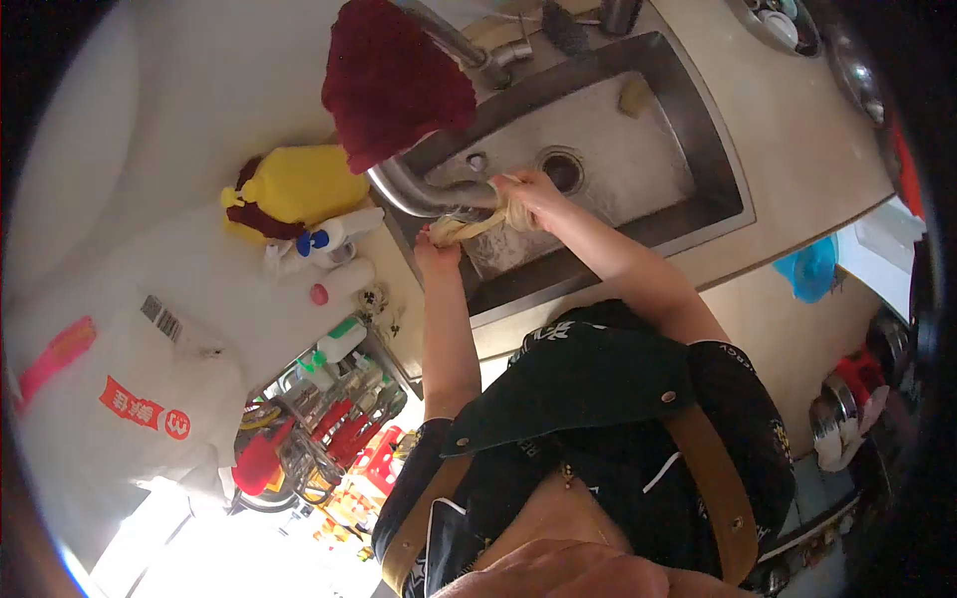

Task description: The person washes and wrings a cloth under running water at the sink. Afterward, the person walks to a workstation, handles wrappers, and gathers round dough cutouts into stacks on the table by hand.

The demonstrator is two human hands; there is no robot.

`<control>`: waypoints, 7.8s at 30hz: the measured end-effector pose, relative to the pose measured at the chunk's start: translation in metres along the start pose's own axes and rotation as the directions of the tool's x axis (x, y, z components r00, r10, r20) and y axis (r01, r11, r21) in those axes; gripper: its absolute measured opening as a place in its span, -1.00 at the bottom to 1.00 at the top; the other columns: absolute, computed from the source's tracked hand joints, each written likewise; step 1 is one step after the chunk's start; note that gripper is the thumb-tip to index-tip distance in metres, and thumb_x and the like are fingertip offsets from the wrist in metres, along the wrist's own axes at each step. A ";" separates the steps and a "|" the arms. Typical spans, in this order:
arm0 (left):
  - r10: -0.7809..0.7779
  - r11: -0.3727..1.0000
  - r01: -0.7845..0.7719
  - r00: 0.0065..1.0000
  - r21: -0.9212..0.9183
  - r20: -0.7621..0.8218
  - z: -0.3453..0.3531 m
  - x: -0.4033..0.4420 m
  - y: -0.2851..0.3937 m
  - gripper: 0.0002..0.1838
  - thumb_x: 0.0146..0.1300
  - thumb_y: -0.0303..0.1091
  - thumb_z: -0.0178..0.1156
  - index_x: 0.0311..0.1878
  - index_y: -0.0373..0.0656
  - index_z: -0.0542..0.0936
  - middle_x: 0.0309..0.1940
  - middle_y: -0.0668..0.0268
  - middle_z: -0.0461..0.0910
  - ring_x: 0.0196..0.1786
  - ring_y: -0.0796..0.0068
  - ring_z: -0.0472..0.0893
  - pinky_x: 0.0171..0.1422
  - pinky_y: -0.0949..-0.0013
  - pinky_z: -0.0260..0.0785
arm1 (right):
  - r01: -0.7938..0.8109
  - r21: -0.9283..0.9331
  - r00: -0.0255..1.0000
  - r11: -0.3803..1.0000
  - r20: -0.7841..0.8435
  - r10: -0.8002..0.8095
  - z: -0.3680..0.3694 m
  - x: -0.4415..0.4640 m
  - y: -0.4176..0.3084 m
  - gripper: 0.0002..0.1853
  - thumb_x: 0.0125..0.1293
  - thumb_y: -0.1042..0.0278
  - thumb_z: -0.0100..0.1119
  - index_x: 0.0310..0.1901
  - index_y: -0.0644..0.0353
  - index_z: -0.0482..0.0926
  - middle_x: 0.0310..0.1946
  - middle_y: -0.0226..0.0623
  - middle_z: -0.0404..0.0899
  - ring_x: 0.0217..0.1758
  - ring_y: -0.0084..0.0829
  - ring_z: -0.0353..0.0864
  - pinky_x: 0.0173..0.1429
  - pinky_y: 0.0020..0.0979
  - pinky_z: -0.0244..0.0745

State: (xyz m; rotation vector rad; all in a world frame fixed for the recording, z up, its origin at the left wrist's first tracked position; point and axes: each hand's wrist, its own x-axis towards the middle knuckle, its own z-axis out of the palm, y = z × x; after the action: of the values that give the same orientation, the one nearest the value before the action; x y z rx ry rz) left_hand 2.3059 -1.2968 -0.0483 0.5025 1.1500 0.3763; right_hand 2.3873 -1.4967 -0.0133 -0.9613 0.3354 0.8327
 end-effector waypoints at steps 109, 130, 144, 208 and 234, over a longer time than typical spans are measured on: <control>-0.530 0.747 0.664 0.629 -0.038 0.569 0.089 -0.103 -0.032 -0.63 0.09 0.02 -0.05 -0.12 0.06 0.49 -0.12 0.42 0.50 -0.05 0.32 0.46 -0.17 0.26 0.44 | 0.594 -0.502 0.755 0.628 0.080 -0.651 -0.027 0.087 -0.182 -0.26 0.02 0.05 0.19 0.17 0.32 0.19 0.08 -0.10 0.32 0.10 -0.30 0.33 0.12 -0.36 0.24; -0.595 0.698 0.715 0.548 0.040 0.588 0.059 -0.166 -0.086 -0.50 0.18 0.00 -0.19 0.12 -0.06 0.28 -0.01 0.07 0.34 -0.15 0.17 0.45 -0.43 0.46 0.46 | -0.203 0.411 0.770 0.889 0.628 -0.114 -0.079 -0.037 0.001 -0.21 -0.01 -0.15 0.19 0.17 0.15 0.17 -0.02 -0.32 0.38 0.04 -0.43 0.40 0.03 -0.38 0.39; -0.606 0.795 0.400 0.504 0.456 0.616 0.080 -0.211 -0.083 -0.35 -0.02 -0.15 0.28 0.10 -0.16 0.24 -0.08 0.03 0.36 -0.26 0.45 0.45 -0.56 0.74 0.34 | 0.090 0.217 0.877 0.972 0.446 -0.181 -0.049 -0.086 -0.080 -0.69 -0.01 0.49 0.12 -0.16 0.28 0.41 -0.22 -0.17 0.49 -0.15 -0.34 0.53 -0.07 -0.35 0.48; -0.101 -0.198 -0.771 0.630 0.605 0.770 0.066 -0.187 -0.190 -0.39 -0.03 -0.12 0.17 0.00 -0.32 0.24 -0.17 0.01 0.44 -0.13 -0.02 0.48 -0.05 0.16 0.33 | 0.206 -0.920 0.800 0.333 -0.037 -0.599 -0.091 -0.092 -0.049 -0.53 0.25 0.01 -0.20 -0.49 0.26 0.54 -0.52 -0.01 0.51 -0.41 0.00 0.51 -0.30 -0.12 0.38; 0.036 -0.483 -0.358 0.904 0.799 0.426 0.076 -0.209 -0.199 -0.26 -0.06 0.05 0.14 -0.07 -0.40 0.12 -0.36 -0.15 0.51 -0.26 -0.05 0.56 -0.21 0.10 0.43 | 0.076 -0.968 0.858 0.240 -0.059 -0.510 -0.109 -0.051 -0.004 -0.59 0.24 0.06 -0.18 -0.50 0.21 0.53 -0.50 -0.05 0.52 -0.38 -0.02 0.51 -0.28 -0.09 0.39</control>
State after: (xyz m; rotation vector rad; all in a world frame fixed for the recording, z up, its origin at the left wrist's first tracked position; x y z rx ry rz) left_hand 2.3056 -1.5862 0.0246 2.5028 0.8074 -0.6294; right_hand 2.3677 -1.6122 -0.0410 -2.3068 -0.1189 0.3901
